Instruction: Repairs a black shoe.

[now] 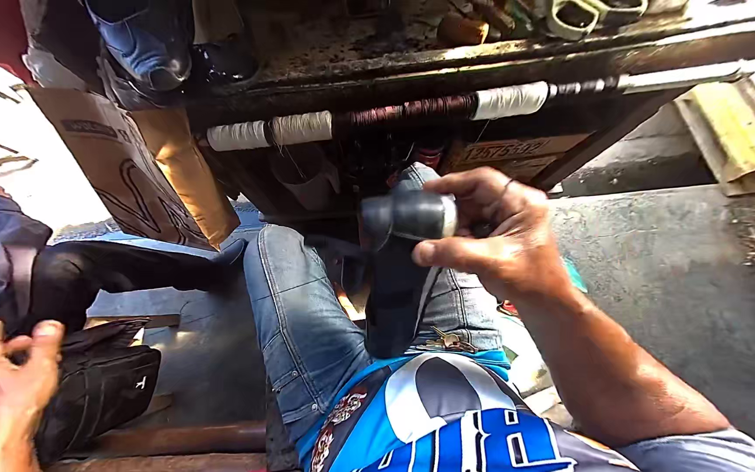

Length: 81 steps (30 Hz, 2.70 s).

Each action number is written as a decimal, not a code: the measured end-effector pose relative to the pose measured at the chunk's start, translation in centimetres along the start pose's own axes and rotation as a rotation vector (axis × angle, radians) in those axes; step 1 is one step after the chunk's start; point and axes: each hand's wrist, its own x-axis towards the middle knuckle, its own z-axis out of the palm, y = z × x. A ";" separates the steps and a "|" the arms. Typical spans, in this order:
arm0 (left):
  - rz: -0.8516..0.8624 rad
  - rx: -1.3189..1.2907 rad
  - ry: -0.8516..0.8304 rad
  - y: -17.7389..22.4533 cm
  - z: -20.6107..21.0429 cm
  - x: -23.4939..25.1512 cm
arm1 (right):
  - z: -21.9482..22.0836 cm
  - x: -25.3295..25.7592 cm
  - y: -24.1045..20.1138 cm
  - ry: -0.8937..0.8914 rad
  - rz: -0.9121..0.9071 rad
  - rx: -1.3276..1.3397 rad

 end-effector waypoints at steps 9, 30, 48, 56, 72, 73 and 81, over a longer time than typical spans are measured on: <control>0.648 -0.440 -0.208 16.3 8.1 -6.0 | 1.0 0.8 2.7 -0.114 0.325 -0.005; -0.093 -1.314 -0.980 34.3 14.8 -11.5 | -1.5 -2.2 4.5 -0.112 0.222 -0.280; 0.065 -1.473 -1.128 32.3 15.3 -10.1 | 0.6 -4.7 6.2 -0.134 -0.086 -0.180; 0.084 -1.484 -1.136 32.2 15.4 -10.1 | 0.8 -4.8 6.6 -0.109 -0.076 -0.157; 0.323 -1.310 -1.131 32.2 15.0 -10.7 | -2.0 -3.3 5.9 -0.259 -0.196 -0.307; 0.342 -1.297 -1.109 32.4 15.0 -11.0 | -2.3 -3.0 5.7 -0.276 -0.204 -0.329; 0.409 -1.265 -0.962 33.0 15.3 -12.4 | -2.6 -1.9 3.8 -0.342 -0.141 -0.523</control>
